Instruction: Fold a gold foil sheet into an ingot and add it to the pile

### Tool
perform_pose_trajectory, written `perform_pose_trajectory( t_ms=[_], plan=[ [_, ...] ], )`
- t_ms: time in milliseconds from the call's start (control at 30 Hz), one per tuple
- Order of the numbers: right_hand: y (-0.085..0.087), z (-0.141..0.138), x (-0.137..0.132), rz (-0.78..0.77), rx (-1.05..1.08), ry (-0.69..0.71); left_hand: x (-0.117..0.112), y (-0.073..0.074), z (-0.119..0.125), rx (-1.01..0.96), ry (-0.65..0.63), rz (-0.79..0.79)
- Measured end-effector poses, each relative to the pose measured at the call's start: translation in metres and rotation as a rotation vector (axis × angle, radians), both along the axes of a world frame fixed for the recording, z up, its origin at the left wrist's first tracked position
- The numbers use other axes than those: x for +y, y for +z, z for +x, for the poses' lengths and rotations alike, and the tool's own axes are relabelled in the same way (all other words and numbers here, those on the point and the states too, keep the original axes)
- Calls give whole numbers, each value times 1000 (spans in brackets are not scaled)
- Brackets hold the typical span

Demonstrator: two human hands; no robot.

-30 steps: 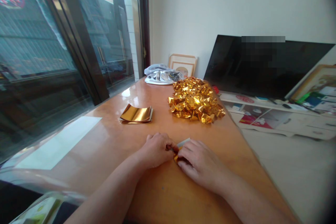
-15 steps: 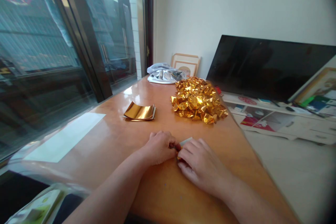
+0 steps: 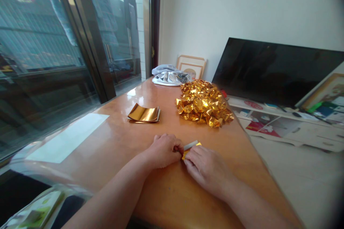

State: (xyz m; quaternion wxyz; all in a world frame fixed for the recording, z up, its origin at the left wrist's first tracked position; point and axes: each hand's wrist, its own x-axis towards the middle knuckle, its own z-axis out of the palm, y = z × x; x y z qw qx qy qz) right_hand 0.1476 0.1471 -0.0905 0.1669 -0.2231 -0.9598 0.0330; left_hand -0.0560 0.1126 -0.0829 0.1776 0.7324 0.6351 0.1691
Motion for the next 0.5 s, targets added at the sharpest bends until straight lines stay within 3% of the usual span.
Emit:
perform_pose_trajectory(
  t_ms=[500],
  plan=[
    [-15,-3,22,-418,220,-191,-4,5,-4,20,-52,9]
  ],
)
